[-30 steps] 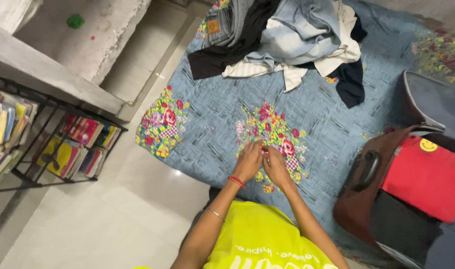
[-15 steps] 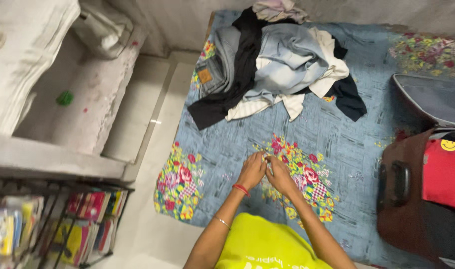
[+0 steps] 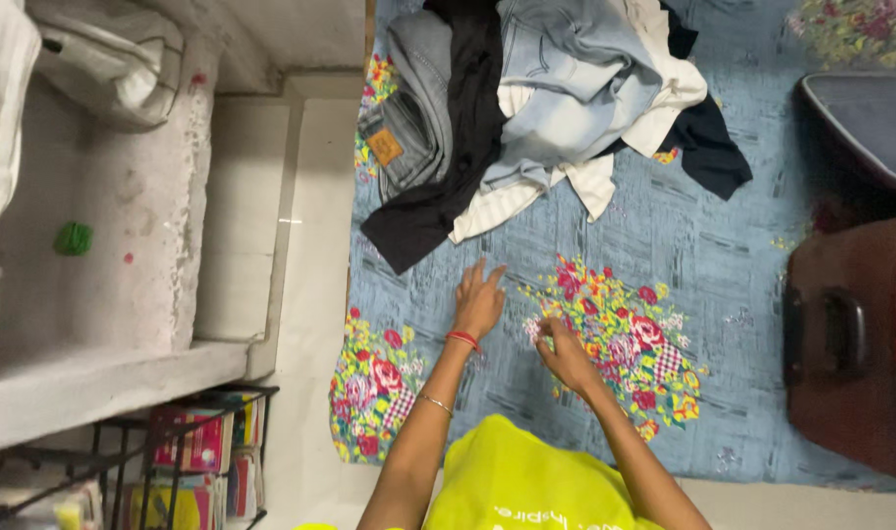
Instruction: The person folds black trousers and a pair of light blue jeans on a bed before placing them into an open suitcase.
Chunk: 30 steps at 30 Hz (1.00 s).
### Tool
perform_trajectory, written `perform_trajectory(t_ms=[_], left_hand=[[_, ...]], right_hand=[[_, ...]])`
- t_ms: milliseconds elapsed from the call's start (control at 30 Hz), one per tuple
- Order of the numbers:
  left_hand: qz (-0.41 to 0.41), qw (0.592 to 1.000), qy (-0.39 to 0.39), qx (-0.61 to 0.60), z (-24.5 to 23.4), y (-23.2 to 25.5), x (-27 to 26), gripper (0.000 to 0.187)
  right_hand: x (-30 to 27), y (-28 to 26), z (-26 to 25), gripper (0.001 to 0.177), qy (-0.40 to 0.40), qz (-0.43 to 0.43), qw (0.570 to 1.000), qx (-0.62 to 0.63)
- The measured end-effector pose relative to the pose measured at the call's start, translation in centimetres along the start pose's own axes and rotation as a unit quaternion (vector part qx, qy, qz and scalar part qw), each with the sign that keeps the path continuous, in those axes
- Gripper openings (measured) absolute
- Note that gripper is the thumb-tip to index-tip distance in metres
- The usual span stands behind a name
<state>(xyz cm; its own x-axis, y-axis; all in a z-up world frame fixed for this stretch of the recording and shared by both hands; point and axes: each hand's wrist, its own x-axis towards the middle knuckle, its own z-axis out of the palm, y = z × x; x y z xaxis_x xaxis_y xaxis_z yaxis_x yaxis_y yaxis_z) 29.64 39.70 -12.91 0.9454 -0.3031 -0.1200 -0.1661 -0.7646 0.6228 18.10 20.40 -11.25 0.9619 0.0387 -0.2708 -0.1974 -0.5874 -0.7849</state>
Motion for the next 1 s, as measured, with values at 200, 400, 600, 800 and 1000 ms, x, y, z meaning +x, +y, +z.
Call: perform_trajectory(t_ms=[200,400,600,800,1000], left_hand=[[-0.027,0.996,0.055,0.067,-1.1,-5.7,9.4,0.051],[-0.039,0.987,0.081,0.135,1.8,-11.2,17.6,0.061],[-0.012,0.99,0.138,-0.029,0.5,-7.7,15.5,0.031],[0.075,0.975,0.14,-0.156,-2.0,1.9,7.1,0.027],[0.158,0.964,0.14,-0.163,-4.2,9.7,-1.8,0.024]], right_hand=[[2.5,-2.3,-0.3,0.041,-0.05,0.121,0.991,0.015],[6.2,-0.5,1.4,0.036,-0.024,-0.006,1.0,-0.008],[6.8,-1.0,1.5,0.034,-0.034,-0.001,0.999,0.025],[6.3,0.3,1.0,0.048,-0.041,0.117,0.972,0.199],[7.1,-2.4,-2.5,0.062,0.02,0.193,0.87,0.453]])
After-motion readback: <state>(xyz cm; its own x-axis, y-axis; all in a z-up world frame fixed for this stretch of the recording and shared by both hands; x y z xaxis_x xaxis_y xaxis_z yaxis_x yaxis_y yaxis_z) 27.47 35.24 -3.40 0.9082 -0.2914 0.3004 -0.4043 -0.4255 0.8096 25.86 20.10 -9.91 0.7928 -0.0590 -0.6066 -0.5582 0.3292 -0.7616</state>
